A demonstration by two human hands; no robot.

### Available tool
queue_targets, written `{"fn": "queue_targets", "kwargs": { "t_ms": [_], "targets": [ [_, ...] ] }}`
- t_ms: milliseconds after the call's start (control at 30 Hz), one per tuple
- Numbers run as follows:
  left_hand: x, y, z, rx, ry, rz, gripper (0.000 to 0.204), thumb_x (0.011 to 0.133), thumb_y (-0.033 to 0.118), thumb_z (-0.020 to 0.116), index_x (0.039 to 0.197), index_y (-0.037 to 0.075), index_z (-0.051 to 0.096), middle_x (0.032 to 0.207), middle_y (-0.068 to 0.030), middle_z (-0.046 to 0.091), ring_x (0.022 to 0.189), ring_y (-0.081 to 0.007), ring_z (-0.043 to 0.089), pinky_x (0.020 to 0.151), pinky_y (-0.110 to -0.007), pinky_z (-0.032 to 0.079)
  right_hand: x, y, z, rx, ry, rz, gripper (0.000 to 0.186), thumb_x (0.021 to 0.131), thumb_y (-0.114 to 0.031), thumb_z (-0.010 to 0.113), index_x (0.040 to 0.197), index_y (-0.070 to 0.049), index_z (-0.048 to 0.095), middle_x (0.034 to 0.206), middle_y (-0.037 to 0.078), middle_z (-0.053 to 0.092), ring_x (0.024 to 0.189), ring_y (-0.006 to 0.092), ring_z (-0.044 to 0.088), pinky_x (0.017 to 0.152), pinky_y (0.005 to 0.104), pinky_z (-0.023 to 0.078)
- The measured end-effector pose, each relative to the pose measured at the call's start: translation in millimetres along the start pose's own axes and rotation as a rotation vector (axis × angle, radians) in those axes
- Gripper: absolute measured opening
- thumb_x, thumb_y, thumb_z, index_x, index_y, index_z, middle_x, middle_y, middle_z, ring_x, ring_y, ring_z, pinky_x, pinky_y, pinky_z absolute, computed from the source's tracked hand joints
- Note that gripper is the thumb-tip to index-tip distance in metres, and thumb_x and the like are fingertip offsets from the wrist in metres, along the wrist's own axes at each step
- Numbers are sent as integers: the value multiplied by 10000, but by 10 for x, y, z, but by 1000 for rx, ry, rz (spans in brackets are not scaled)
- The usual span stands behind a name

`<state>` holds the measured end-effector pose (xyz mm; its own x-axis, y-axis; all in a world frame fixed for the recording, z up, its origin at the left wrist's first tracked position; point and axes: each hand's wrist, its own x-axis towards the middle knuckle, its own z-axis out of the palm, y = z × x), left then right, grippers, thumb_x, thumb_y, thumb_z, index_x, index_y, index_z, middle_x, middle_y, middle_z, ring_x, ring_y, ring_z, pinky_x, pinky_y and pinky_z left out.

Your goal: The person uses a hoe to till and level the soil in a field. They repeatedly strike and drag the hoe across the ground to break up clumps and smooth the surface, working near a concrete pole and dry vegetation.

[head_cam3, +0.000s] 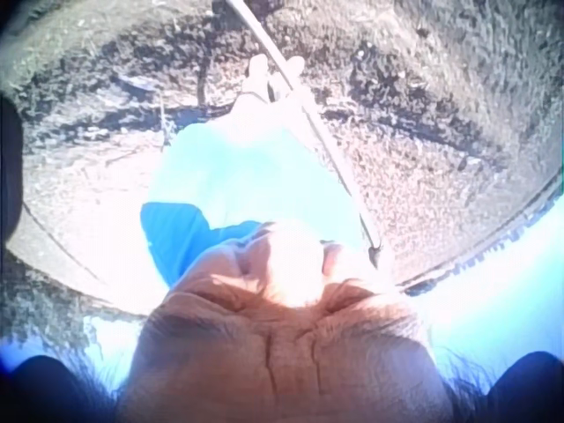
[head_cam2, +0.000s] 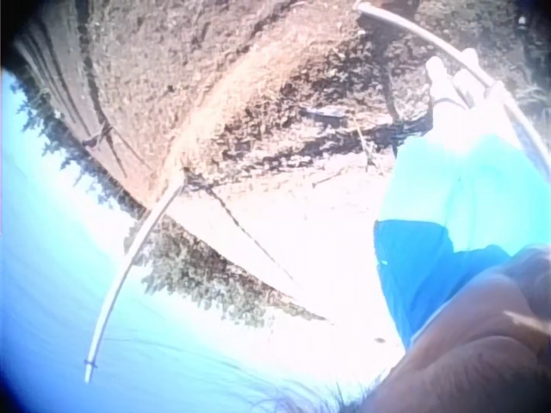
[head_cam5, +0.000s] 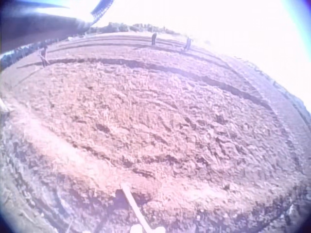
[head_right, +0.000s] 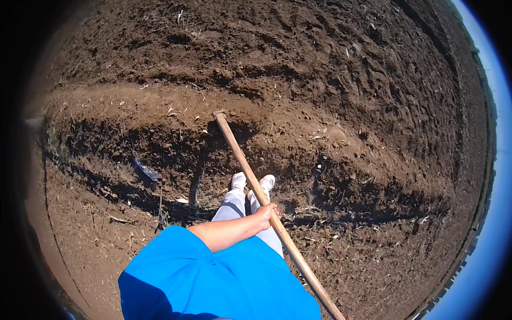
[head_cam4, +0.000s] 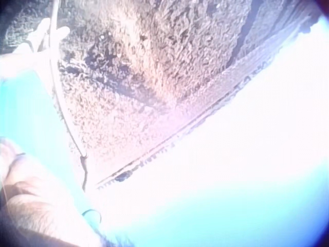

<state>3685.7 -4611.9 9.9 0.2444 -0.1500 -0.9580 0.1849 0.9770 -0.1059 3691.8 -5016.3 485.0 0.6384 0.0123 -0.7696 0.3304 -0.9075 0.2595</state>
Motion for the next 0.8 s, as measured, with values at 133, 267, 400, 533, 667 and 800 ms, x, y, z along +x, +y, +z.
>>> {"fn": "queue_targets", "kwargs": {
  "t_ms": [133, 267, 400, 533, 667, 800],
  "targets": [
    [-170, -366, -106, -57, -38, -218, 119, 796, 124, 602, 788, 39, 519, 675, -134, 537, 668, -309, 592, 685, -507, 543, 44, 742, 457, -9, 158, -11, 392, 760, -121, 626, 1147, -61, 630, 821, 221, 656, 752, 402, 640, 655, 472, 515],
    [-52, 252, -231, -139, -10, -80, 166, 795, 212, 590, 769, 58, 534, 633, -123, 536, 617, -316, 562, 667, -474, 516, 702, -70, 163, -79, 183, 36, 284, 784, -113, 612, 1055, -50, 671, 791, 224, 652, 771, 403, 645, 668, 476, 512],
    [-457, 1355, -240, -229, 3, 184, 157, 809, 228, 608, 742, 115, 522, 606, -50, 526, 575, -237, 553, 623, -432, 515, 1921, -724, 256, -76, 544, -167, 158, 667, -154, 725, 712, -131, 576, 638, 114, 606, 620, 336, 623, 549, 450, 496],
    [-570, 2322, -185, -425, 38, 503, 244, 880, 275, 634, 745, 145, 478, 615, 0, 498, 511, -181, 518, 544, -363, 499, 2970, -1891, -288, 92, 512, -414, 133, 720, -159, 695, 751, -117, 573, 725, 95, 639, 680, 321, 645, 581, 440, 510],
    [-591, 2737, 368, -386, 65, 741, 279, 922, 317, 612, 770, 144, 455, 614, -3, 489, 513, -177, 518, 538, -360, 492, 3541, -3070, -1099, 140, 420, -722, 118, 755, -90, 616, 846, -78, 541, 761, 139, 657, 734, 356, 664, 602, 466, 514],
    [-215, 2958, 919, -293, 141, 807, 302, 947, 338, 575, 758, 136, 454, 586, -8, 478, 504, -184, 518, 532, -346, 477, 3895, -3300, -1659, 148, 463, -818, 106, 778, -85, 602, 852, -57, 532, 752, 182, 654, 708, 388, 653, 627, 477, 521]
  ]
}}
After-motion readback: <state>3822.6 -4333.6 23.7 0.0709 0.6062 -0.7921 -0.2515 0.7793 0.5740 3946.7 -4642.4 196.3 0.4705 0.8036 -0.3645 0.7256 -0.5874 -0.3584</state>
